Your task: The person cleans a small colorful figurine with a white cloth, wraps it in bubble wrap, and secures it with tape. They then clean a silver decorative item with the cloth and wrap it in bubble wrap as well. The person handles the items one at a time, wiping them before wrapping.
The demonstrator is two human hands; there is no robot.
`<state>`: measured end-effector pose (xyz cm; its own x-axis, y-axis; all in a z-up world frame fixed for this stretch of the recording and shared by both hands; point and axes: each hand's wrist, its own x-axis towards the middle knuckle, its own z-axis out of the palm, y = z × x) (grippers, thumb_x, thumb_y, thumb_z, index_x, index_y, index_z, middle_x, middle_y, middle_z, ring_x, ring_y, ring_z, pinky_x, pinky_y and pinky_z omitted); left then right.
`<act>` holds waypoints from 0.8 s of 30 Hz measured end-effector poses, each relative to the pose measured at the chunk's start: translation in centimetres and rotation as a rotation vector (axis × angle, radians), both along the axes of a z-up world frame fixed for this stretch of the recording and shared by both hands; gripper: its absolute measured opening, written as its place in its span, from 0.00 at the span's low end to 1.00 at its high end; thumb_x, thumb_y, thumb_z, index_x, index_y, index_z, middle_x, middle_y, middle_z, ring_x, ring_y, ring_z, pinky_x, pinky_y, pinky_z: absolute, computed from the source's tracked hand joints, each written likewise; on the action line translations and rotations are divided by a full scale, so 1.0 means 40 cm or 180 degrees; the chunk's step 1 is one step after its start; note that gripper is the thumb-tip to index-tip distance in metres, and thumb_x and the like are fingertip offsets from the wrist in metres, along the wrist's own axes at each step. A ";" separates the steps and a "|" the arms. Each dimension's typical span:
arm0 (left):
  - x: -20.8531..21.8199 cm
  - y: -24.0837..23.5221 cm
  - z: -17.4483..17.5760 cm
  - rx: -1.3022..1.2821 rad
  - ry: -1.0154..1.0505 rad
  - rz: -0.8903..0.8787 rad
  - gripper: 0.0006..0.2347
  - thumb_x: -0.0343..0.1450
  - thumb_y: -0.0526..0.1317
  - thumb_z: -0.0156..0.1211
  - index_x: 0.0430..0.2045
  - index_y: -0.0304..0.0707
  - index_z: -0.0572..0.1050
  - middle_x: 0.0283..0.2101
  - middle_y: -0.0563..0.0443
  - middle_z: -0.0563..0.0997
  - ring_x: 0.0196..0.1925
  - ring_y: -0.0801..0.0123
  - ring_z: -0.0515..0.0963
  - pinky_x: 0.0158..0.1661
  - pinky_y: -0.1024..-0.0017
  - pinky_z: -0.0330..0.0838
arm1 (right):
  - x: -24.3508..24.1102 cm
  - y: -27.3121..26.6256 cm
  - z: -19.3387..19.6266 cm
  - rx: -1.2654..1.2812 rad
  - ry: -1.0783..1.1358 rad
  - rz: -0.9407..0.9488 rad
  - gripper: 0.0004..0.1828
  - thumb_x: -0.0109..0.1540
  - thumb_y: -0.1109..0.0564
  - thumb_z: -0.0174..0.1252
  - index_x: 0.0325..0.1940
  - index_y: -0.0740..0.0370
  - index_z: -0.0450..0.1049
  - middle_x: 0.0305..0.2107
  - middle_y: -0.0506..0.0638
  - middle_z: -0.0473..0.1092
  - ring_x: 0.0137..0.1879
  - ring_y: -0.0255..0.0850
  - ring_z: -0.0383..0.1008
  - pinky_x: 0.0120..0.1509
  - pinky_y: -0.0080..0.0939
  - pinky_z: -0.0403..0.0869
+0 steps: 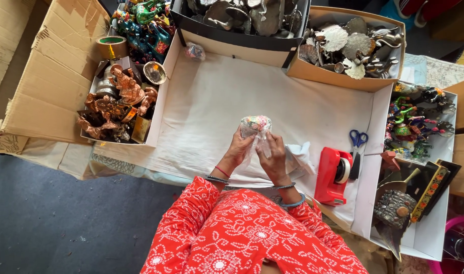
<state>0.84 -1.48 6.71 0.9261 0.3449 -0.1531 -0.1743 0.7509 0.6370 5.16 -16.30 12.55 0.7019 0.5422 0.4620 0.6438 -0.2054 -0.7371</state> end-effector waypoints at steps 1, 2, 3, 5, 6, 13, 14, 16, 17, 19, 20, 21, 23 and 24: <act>-0.002 -0.002 0.017 0.0001 -0.0002 0.0001 0.22 0.73 0.29 0.60 0.62 0.37 0.65 0.57 0.46 0.77 0.59 0.66 0.78 0.59 0.64 0.75 | -0.004 0.004 -0.004 0.0001 -0.0002 0.0001 0.32 0.58 0.62 0.67 0.65 0.69 0.68 0.49 0.61 0.67 0.52 0.54 0.73 0.53 0.47 0.74; -0.005 -0.006 0.034 0.0072 0.0037 -0.0013 0.22 0.73 0.29 0.60 0.62 0.37 0.64 0.56 0.45 0.76 0.58 0.64 0.78 0.59 0.63 0.76 | -0.010 0.006 -0.009 -0.0295 -0.0090 -0.0064 0.35 0.57 0.64 0.65 0.69 0.70 0.66 0.50 0.61 0.66 0.55 0.55 0.71 0.57 0.48 0.73; -0.009 -0.011 0.050 0.0142 0.0077 -0.0027 0.22 0.72 0.28 0.61 0.61 0.37 0.63 0.56 0.44 0.76 0.58 0.63 0.78 0.58 0.62 0.76 | -0.015 0.008 -0.014 -0.0591 -0.0178 -0.0128 0.38 0.57 0.66 0.63 0.73 0.70 0.65 0.52 0.61 0.64 0.59 0.55 0.68 0.60 0.48 0.72; -0.008 -0.012 0.072 0.0037 0.0124 -0.0032 0.22 0.71 0.29 0.62 0.60 0.39 0.63 0.56 0.46 0.76 0.58 0.63 0.78 0.58 0.62 0.77 | -0.026 0.016 -0.010 -0.0771 -0.0310 -0.0183 0.38 0.58 0.66 0.62 0.73 0.71 0.64 0.54 0.61 0.63 0.60 0.55 0.67 0.63 0.50 0.70; -0.010 -0.014 0.081 -0.0072 0.0182 -0.0037 0.23 0.70 0.29 0.63 0.59 0.41 0.63 0.55 0.47 0.77 0.58 0.63 0.79 0.57 0.63 0.77 | -0.034 0.020 -0.009 -0.0955 -0.0431 -0.0237 0.37 0.60 0.66 0.61 0.74 0.71 0.63 0.56 0.61 0.62 0.62 0.56 0.65 0.65 0.52 0.68; 0.005 0.006 0.006 0.0066 0.0039 0.0247 0.25 0.69 0.27 0.67 0.59 0.37 0.65 0.54 0.46 0.77 0.56 0.63 0.79 0.56 0.64 0.77 | -0.069 0.024 -0.009 -0.1126 -0.0994 0.0037 0.27 0.57 0.62 0.61 0.61 0.71 0.70 0.67 0.66 0.57 0.71 0.62 0.58 0.70 0.59 0.59; 0.012 0.013 -0.024 0.0048 0.0103 0.0410 0.24 0.68 0.26 0.68 0.58 0.36 0.66 0.53 0.46 0.78 0.54 0.62 0.80 0.55 0.64 0.78 | -0.074 0.024 0.000 -0.1231 -0.0931 0.0205 0.24 0.55 0.63 0.61 0.55 0.69 0.72 0.68 0.68 0.57 0.72 0.62 0.57 0.69 0.59 0.59; 0.020 0.028 -0.057 0.0030 0.0169 0.0577 0.23 0.68 0.25 0.68 0.56 0.36 0.67 0.52 0.45 0.79 0.53 0.62 0.81 0.54 0.64 0.79 | -0.063 0.013 -0.001 -0.1335 -0.0867 0.0377 0.20 0.52 0.63 0.62 0.49 0.68 0.74 0.68 0.70 0.56 0.73 0.61 0.56 0.68 0.59 0.60; 0.020 0.036 -0.060 -0.0096 0.0352 0.0734 0.22 0.67 0.25 0.69 0.55 0.36 0.69 0.50 0.46 0.80 0.51 0.61 0.82 0.51 0.62 0.80 | -0.048 0.002 -0.010 -0.0944 -0.0515 0.0651 0.19 0.56 0.61 0.63 0.51 0.66 0.77 0.68 0.65 0.60 0.75 0.58 0.57 0.72 0.56 0.61; 0.014 0.052 -0.035 -0.0221 0.0542 0.0902 0.21 0.67 0.25 0.69 0.53 0.36 0.70 0.48 0.47 0.81 0.49 0.60 0.82 0.49 0.60 0.81 | -0.022 -0.019 -0.026 -0.0547 -0.0156 0.0932 0.17 0.59 0.60 0.63 0.53 0.63 0.79 0.68 0.59 0.64 0.76 0.55 0.58 0.75 0.54 0.61; 0.011 0.058 -0.005 -0.0496 0.0659 0.0929 0.21 0.66 0.26 0.69 0.53 0.38 0.71 0.48 0.48 0.81 0.49 0.60 0.83 0.48 0.59 0.83 | -0.010 -0.032 -0.032 -0.0333 0.0588 0.0453 0.18 0.62 0.54 0.64 0.56 0.60 0.79 0.65 0.56 0.69 0.73 0.50 0.65 0.73 0.50 0.67; 0.009 0.063 0.024 -0.0772 0.0774 0.0956 0.21 0.64 0.26 0.69 0.52 0.41 0.72 0.47 0.49 0.81 0.49 0.61 0.83 0.47 0.58 0.84 | 0.002 -0.045 -0.038 -0.0127 0.1335 -0.0024 0.20 0.65 0.47 0.64 0.58 0.56 0.78 0.62 0.52 0.74 0.70 0.44 0.72 0.70 0.45 0.73; 0.014 0.069 0.038 -0.0855 0.0679 0.0891 0.21 0.64 0.27 0.69 0.52 0.40 0.73 0.48 0.48 0.82 0.49 0.60 0.83 0.48 0.57 0.84 | 0.051 -0.022 -0.039 0.0535 0.2062 0.0080 0.27 0.65 0.45 0.62 0.65 0.57 0.71 0.64 0.52 0.70 0.72 0.44 0.68 0.71 0.45 0.69; 0.014 0.072 0.045 -0.0932 0.0592 0.0819 0.21 0.64 0.28 0.70 0.52 0.40 0.73 0.48 0.48 0.82 0.50 0.59 0.83 0.48 0.57 0.84 | 0.073 -0.011 -0.040 0.1216 0.2782 0.0170 0.34 0.65 0.42 0.60 0.71 0.58 0.64 0.67 0.52 0.65 0.74 0.44 0.63 0.73 0.45 0.66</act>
<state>1.41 1.39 8.52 0.7629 0.4782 -0.4351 -0.2820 0.8517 0.4416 8.09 -16.74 10.95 0.8612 0.5044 -0.0617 -0.1649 0.1624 -0.9729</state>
